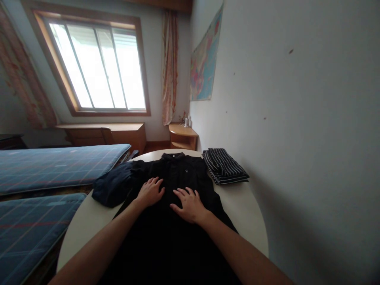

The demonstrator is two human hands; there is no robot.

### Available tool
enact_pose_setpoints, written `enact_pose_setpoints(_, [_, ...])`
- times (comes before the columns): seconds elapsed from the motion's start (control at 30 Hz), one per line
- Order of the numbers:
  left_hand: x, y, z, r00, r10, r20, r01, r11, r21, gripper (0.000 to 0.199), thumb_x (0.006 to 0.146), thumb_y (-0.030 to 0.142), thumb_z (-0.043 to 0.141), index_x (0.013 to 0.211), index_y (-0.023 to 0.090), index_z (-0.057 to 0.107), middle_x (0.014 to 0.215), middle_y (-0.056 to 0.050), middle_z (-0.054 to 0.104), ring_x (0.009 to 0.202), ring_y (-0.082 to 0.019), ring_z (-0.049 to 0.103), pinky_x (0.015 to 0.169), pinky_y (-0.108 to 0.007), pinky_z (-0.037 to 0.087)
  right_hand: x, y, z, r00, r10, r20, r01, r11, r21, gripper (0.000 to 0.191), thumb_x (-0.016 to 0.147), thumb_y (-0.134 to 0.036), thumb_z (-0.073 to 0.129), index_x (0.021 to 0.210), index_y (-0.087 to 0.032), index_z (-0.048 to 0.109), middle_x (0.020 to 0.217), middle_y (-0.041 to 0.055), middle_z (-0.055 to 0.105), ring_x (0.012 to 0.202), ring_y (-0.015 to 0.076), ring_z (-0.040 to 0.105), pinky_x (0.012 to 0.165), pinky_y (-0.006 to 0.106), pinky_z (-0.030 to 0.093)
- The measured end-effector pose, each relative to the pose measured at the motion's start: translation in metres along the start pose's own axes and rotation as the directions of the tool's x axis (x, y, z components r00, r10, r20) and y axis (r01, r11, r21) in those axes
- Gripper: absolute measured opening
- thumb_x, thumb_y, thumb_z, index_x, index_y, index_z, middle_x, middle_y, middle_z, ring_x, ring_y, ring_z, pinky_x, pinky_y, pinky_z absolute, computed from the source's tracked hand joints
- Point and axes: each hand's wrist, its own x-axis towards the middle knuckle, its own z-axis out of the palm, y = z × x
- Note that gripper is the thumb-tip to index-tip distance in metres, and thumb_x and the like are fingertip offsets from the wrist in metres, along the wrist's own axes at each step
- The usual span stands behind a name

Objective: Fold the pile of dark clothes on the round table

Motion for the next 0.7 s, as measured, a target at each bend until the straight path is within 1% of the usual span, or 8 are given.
enact_pose_setpoints(0.1, [0.008, 0.0, -0.002, 0.999, 0.014, -0.043, -0.013, 1.0, 0.028, 0.042, 0.095, 0.042, 0.047, 0.124, 0.017, 0.063, 0.128, -0.014, 0.063, 0.119, -0.03, 0.056, 0.102, -0.043, 0.039, 0.016, 0.011, -0.007, 0.998, 0.016, -0.064, -0.018, 0.999, -0.046, 0.065, 0.092, -0.062, 0.041, 0.146, -0.026, 0.044, 0.149, 0.0095, 0.046, 0.133, 0.0294, 0.041, 0.111, 0.048, 0.028])
enact_pose_setpoints(0.2, [0.025, -0.008, -0.01, 0.993, -0.023, -0.116, 0.031, 0.997, 0.068, 0.039, 0.096, 0.036, 0.044, 0.126, 0.019, 0.062, 0.133, -0.013, 0.059, 0.122, -0.029, 0.053, 0.101, -0.041, 0.038, 0.033, 0.025, -0.01, 0.994, 0.059, -0.088, -0.068, 0.993, -0.098, 0.068, 0.092, -0.064, 0.041, 0.148, -0.027, 0.041, 0.156, 0.011, 0.036, 0.14, 0.0313, 0.032, 0.114, 0.049, 0.021])
enact_pose_setpoints(0.3, [0.052, -0.031, -0.019, 0.987, -0.122, -0.101, 0.132, 0.987, 0.09, 0.043, 0.097, 0.03, 0.037, 0.134, 0.018, 0.055, 0.139, -0.013, 0.056, 0.125, -0.03, 0.051, 0.099, -0.041, 0.04, 0.049, 0.036, -0.008, 0.991, 0.133, -0.02, -0.134, 0.986, -0.094, 0.074, 0.091, -0.068, 0.037, 0.153, -0.027, 0.033, 0.16, 0.0113, 0.026, 0.145, 0.0343, 0.024, 0.114, 0.051, 0.018])
enact_pose_setpoints(0.4, [0.085, -0.062, -0.026, 0.982, -0.185, -0.044, 0.188, 0.977, 0.1, 0.047, 0.096, 0.024, 0.034, 0.138, 0.015, 0.053, 0.125, -0.016, 0.066, 0.118, -0.031, 0.057, 0.096, -0.044, 0.042, 0.062, 0.042, -0.006, 0.986, 0.163, 0.031, -0.16, 0.983, -0.09, 0.076, 0.092, -0.069, 0.034, 0.154, -0.027, 0.03, 0.161, 0.0113, 0.025, 0.146, 0.0351, 0.023, 0.114, 0.052, 0.019])
enact_pose_setpoints(0.47, [0.105, -0.079, -0.028, 0.977, -0.215, 0.003, 0.214, 0.971, 0.107, 0.048, 0.094, 0.021, 0.035, 0.138, 0.017, 0.053, 0.122, -0.015, 0.067, 0.116, -0.03, 0.059, 0.094, -0.042, 0.044, 0.07, 0.043, -0.007, 0.988, 0.153, 0.015, -0.151, 0.982, -0.112, 0.072, 0.094, -0.066, 0.034, 0.153, -0.025, 0.033, 0.158, 0.012, 0.032, 0.144, 0.0342, 0.027, 0.114, 0.052, 0.019])
enact_pose_setpoints(0.53, [0.122, -0.09, -0.026, 0.972, -0.23, 0.042, 0.224, 0.968, 0.117, 0.046, 0.093, 0.021, 0.037, 0.132, 0.019, 0.059, 0.121, -0.015, 0.068, 0.116, -0.03, 0.059, 0.094, -0.041, 0.044, 0.078, 0.041, -0.009, 0.99, 0.136, -0.037, -0.14, 0.977, -0.158, 0.065, 0.096, -0.06, 0.033, 0.149, -0.023, 0.041, 0.15, 0.0145, 0.044, 0.137, 0.033, 0.038, 0.113, 0.051, 0.021])
enact_pose_setpoints(0.63, [0.141, -0.095, -0.016, 0.969, -0.235, 0.076, 0.224, 0.966, 0.129, 0.039, 0.092, 0.026, 0.038, 0.115, 0.018, 0.069, 0.12, -0.015, 0.069, 0.117, -0.03, 0.059, 0.096, -0.042, 0.042, 0.093, 0.039, -0.017, 0.988, 0.124, -0.093, -0.142, 0.964, -0.225, 0.057, 0.098, -0.056, 0.034, 0.137, -0.02, 0.055, 0.133, 0.0176, 0.058, 0.121, 0.0315, 0.052, 0.105, 0.047, 0.032])
enact_pose_setpoints(0.7, [0.151, -0.093, -0.008, 0.966, -0.239, 0.096, 0.225, 0.965, 0.131, 0.041, 0.094, 0.033, 0.037, 0.105, 0.016, 0.072, 0.117, -0.017, 0.069, 0.114, -0.031, 0.061, 0.095, -0.042, 0.042, 0.104, 0.038, -0.021, 0.986, 0.137, -0.092, -0.155, 0.957, -0.243, 0.054, 0.098, -0.055, 0.034, 0.127, -0.019, 0.063, 0.123, 0.0177, 0.062, 0.113, 0.031, 0.056, 0.096, 0.044, 0.04])
